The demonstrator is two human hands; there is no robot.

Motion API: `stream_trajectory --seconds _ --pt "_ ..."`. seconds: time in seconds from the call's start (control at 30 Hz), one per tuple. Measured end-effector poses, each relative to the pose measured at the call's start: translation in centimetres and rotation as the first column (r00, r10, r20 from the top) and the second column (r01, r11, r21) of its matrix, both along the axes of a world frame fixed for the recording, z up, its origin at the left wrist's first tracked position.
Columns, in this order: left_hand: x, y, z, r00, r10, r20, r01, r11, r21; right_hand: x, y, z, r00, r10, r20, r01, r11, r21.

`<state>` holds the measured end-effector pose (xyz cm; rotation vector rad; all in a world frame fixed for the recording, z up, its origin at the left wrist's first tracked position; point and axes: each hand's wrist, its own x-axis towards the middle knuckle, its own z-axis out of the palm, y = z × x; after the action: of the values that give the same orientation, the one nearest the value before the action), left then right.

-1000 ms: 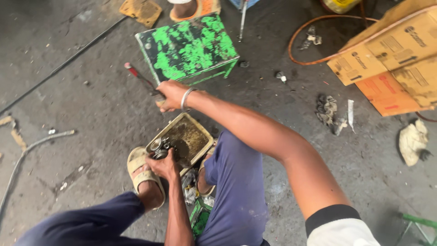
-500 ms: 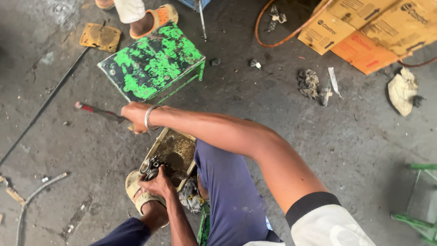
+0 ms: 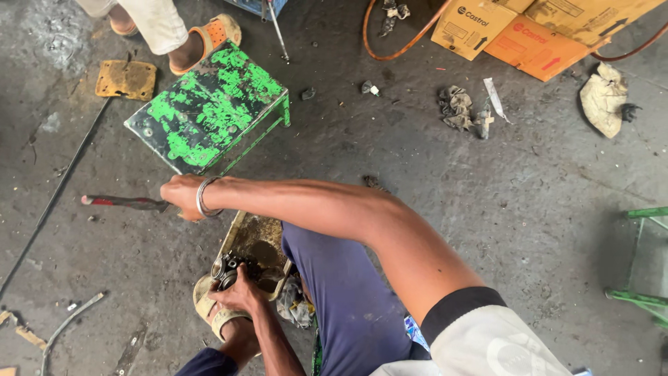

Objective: The person scrubs a metal carburetor with a brush, repeatedly dipping it into a yellow tray containing a cleaning solvent. They rotate the part to scrub different sides and crevices while seated on a low stool in a workshop.

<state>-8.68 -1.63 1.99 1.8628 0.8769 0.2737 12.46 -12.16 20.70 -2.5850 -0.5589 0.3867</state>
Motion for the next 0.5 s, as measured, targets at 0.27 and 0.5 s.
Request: stream_trajectory --seconds 0.27,0.5 --pt "0.3 0.8 -1.9 0.999 -0.041 0.028 0.038 0.995 0.091 1.6 0.6 -2.7 0.999 -0.007 0.048 0.005 0.999 0.044" --pt "2.2 1.1 -2.0 1.0 0.011 -0.014 -0.009 0.992 0.124 2.5 0.0 -3.4 0.992 -0.127 0.026 0.126 0.991 0.042"
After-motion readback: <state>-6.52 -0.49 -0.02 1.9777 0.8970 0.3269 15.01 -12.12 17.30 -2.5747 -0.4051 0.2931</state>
